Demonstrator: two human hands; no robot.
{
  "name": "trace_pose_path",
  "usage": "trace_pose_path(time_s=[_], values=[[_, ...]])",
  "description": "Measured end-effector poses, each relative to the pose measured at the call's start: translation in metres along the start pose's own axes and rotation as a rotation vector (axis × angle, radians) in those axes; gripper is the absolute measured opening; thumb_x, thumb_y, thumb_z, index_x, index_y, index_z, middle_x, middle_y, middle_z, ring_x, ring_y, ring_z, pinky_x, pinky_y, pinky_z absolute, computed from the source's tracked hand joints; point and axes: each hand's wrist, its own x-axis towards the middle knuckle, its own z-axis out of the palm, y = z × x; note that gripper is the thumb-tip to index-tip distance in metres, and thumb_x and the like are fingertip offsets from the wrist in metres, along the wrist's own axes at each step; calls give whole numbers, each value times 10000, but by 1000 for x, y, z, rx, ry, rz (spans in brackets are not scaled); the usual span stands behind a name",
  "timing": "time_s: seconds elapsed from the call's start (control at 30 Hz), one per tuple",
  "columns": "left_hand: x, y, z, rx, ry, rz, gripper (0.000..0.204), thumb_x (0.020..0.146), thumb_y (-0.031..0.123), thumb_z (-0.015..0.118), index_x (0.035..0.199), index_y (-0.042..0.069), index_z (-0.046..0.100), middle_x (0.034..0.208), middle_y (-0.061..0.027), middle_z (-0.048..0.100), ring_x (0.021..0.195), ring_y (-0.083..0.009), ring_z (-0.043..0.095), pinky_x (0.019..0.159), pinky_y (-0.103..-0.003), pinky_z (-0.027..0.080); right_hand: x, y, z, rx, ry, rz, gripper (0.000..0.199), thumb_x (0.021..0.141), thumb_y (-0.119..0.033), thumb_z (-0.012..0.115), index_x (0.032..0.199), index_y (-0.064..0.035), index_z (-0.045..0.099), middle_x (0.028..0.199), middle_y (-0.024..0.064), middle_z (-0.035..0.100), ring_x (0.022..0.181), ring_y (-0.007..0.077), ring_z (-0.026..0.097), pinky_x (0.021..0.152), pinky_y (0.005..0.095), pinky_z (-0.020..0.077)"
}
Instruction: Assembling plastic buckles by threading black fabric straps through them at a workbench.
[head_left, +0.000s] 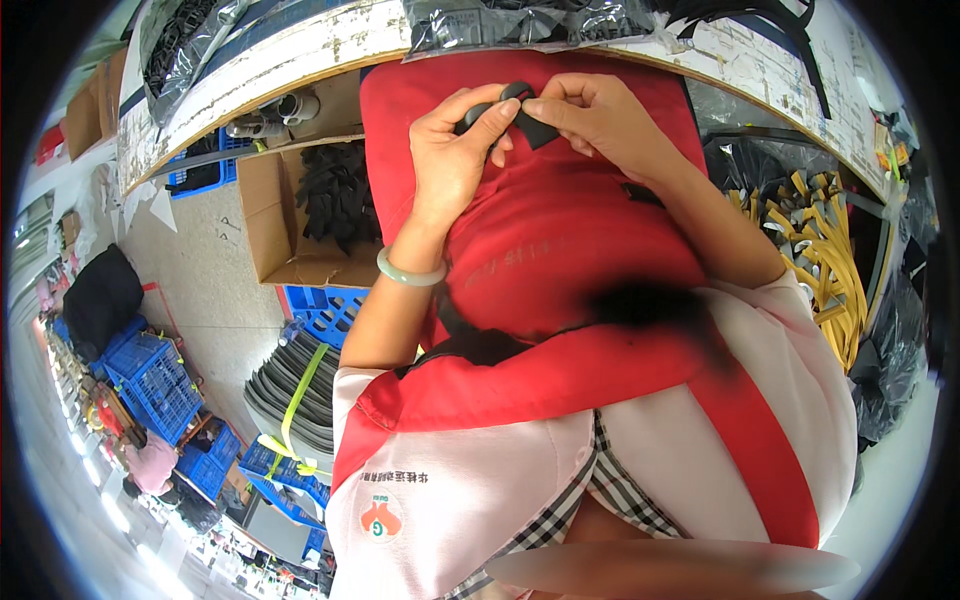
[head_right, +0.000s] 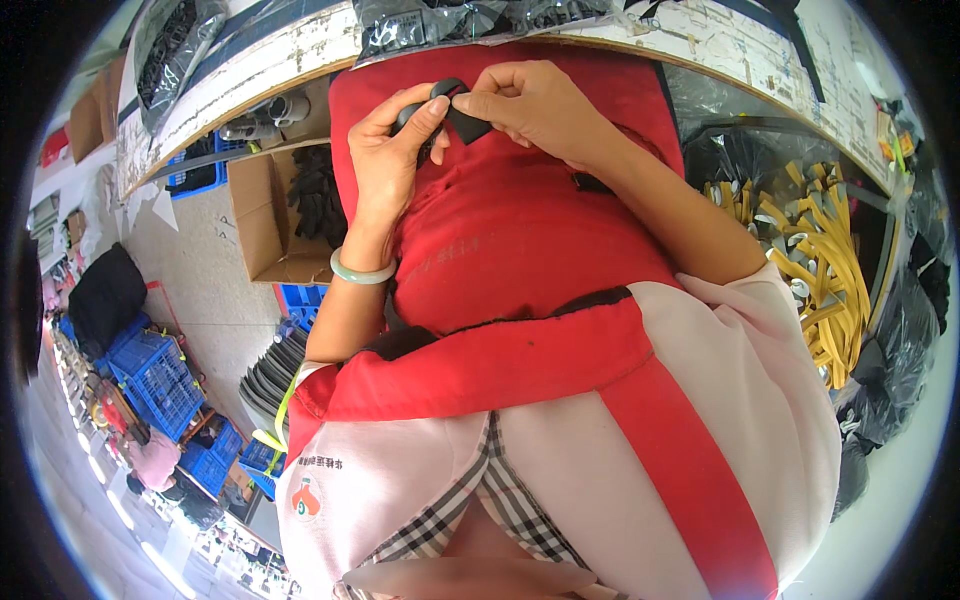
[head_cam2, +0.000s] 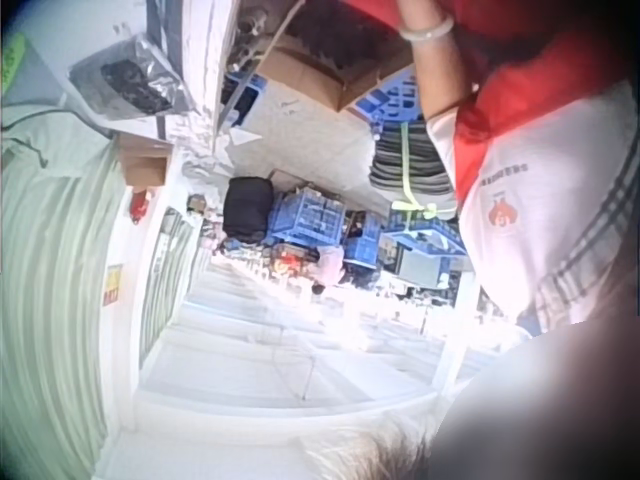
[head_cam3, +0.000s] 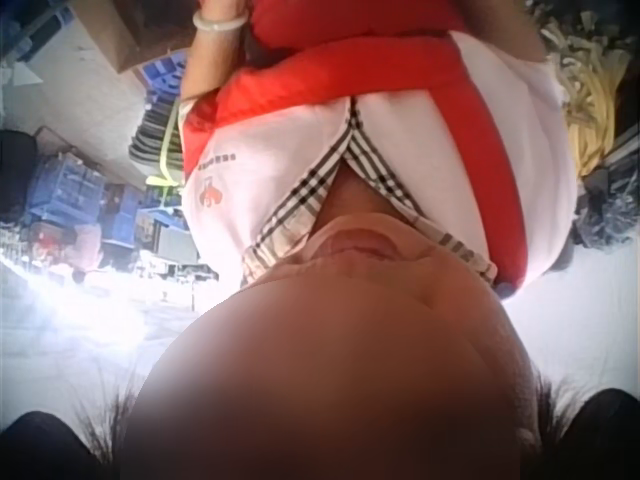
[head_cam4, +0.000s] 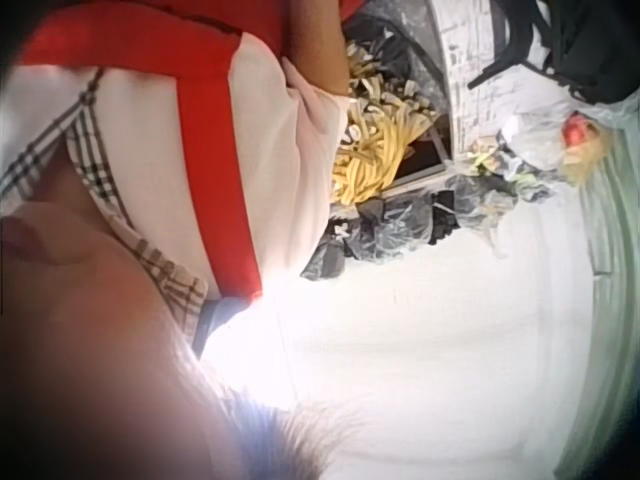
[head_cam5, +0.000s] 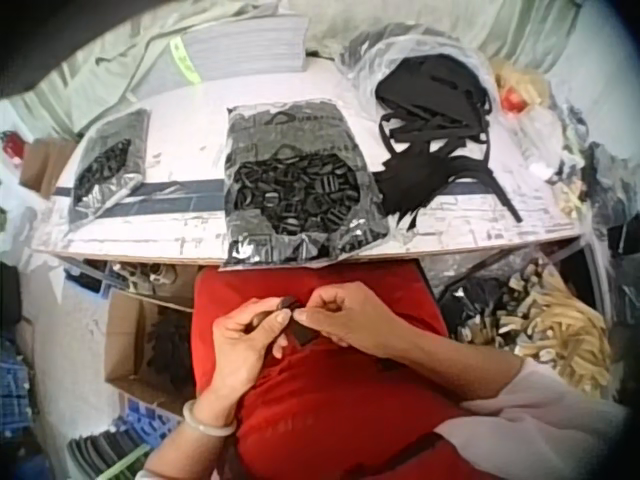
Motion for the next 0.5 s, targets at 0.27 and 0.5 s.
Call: trace_pose_path(time_s=[0.27,0.5], values=[[-2,-7,-9,-56,-27,27,152,864,27,667,1007,-23,672,774,-40,617,556,-78,549,470,-201,421,12,8,3,102,11,-35,273,883,-310,666,764,-78,582,602,-40,468,484,35,386,441,201,287],[-21,19,-33,-72,-85,-60,137,876,35,644,997,-24,669,744,-43,609,525,-77,526,458,-193,401,29,4,6,330,-364,95,219,933,-273,595,893,-59,582,657,-39,479,499,37,399,446,194,315]])
